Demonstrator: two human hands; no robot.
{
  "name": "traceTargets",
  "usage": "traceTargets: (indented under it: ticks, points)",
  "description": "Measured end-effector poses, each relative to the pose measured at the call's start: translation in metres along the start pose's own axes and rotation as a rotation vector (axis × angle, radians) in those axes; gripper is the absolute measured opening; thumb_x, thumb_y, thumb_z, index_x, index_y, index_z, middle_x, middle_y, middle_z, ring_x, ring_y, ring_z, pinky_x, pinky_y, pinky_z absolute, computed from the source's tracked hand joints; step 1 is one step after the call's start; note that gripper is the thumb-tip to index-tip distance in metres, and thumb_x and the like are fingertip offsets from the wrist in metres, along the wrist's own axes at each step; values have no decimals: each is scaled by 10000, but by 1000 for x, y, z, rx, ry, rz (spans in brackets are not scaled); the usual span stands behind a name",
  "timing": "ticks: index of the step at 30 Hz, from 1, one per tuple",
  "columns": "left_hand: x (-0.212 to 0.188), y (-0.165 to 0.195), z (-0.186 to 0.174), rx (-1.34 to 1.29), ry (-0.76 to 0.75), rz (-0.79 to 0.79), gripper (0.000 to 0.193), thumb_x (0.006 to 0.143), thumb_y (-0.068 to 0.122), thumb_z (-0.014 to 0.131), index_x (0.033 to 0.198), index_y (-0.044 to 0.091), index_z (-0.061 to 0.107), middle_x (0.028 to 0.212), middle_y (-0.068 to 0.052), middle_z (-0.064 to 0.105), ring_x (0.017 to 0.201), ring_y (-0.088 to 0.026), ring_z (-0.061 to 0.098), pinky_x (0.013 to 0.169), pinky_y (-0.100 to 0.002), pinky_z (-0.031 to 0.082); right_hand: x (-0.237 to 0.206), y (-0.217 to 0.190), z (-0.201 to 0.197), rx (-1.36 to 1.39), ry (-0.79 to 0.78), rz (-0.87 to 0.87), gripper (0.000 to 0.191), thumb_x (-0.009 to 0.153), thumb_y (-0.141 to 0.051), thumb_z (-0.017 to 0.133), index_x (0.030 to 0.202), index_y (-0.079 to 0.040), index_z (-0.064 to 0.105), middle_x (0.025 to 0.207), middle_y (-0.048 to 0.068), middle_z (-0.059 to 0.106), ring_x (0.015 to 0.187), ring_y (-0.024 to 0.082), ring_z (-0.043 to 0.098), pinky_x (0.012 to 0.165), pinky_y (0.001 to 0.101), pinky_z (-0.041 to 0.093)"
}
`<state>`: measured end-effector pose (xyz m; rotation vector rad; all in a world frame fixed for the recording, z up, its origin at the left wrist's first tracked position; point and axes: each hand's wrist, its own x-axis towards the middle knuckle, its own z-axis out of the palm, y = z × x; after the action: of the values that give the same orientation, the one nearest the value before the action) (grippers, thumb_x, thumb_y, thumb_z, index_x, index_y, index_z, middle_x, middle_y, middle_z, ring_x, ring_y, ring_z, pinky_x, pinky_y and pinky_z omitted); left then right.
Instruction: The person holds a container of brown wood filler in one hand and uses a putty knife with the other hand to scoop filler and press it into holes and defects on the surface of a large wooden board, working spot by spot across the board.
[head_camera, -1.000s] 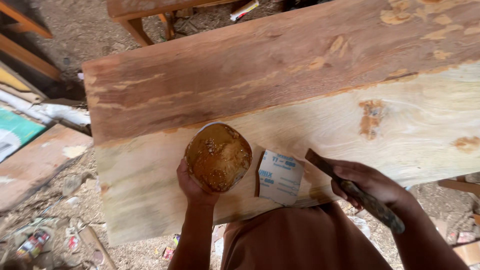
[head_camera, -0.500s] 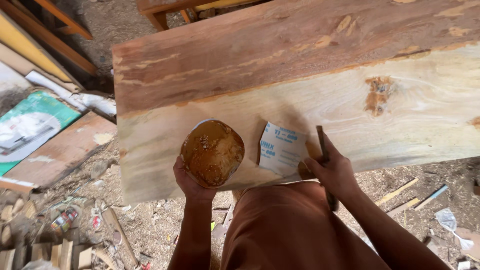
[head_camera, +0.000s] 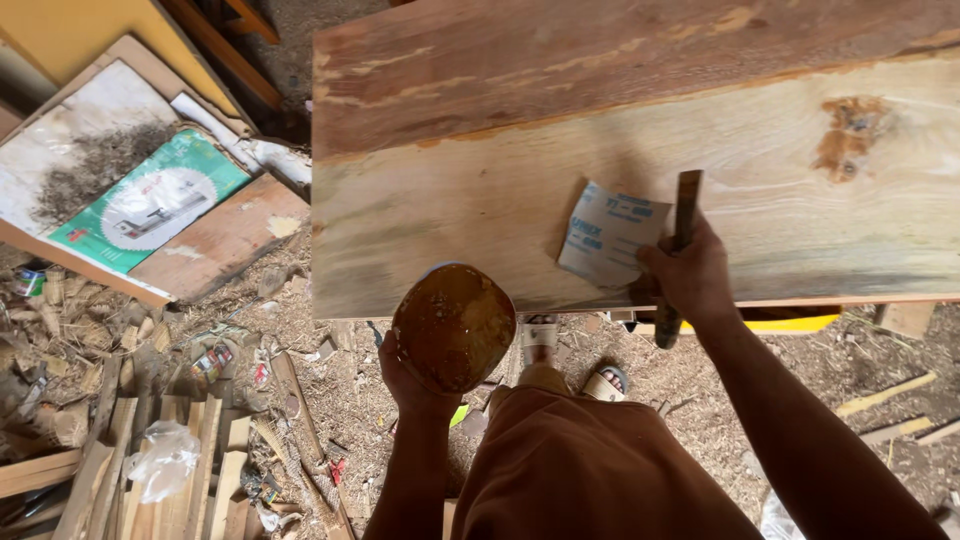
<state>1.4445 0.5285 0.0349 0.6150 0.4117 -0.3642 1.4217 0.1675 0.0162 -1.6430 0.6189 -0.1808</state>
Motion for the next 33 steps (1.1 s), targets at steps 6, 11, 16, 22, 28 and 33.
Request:
traceTargets:
  ticks: [6, 11, 16, 22, 28, 33]
  points:
    - [16, 27, -3, -62, -28, -24, 590, 988, 486, 443, 1409, 100, 591, 1377, -121, 637, 1257, -348, 600, 1043, -538, 497, 29, -24, -10, 70, 114, 20, 289, 884, 31, 740, 1074, 4, 524, 762, 82, 642, 525, 170, 625, 428, 347, 555]
    - [52, 64, 0, -37, -94, -86, 578, 957, 476, 428, 1369, 109, 600, 1333, -127, 657, 1213, -339, 621, 1009, -529, 516, 96, -47, 3, 161, 205, -103, 280, 933, 58, 725, 1121, 22, 522, 840, 123, 658, 550, 195, 626, 460, 361, 565]
    - [96, 112, -11, 68, -74, -220, 588, 972, 480, 409, 1373, 87, 584, 1305, -152, 658, 1185, -349, 631, 973, -533, 536, 169, -57, 25, 296, 336, -137, 325, 965, 60, 717, 1204, 38, 498, 976, 149, 696, 559, 216, 662, 488, 364, 596]
    - [131, 152, -32, 76, -70, -263, 575, 1015, 456, 388, 1393, 60, 564, 1320, -168, 650, 1179, -356, 644, 1001, -522, 540, 175, -54, 57, 271, 571, -23, 355, 1110, -352, 516, 1322, -105, 374, 920, 129, 713, 499, 208, 614, 474, 373, 618]
    - [158, 175, -38, 39, -99, -364, 583, 1009, 474, 383, 1405, 78, 546, 1323, -149, 647, 1166, -343, 641, 986, -524, 544, 94, -41, 148, 440, 121, 300, 351, 1068, -377, 354, 1066, -59, 505, 777, 120, 602, 547, 219, 558, 474, 400, 535]
    - [170, 182, -42, 83, -119, -404, 625, 994, 491, 382, 1390, 38, 551, 1302, -171, 657, 1143, -349, 649, 968, -513, 559, 55, -62, 201, 461, -121, 399, 316, 1068, -351, 422, 1054, -50, 518, 800, 107, 600, 595, 196, 556, 510, 375, 539]
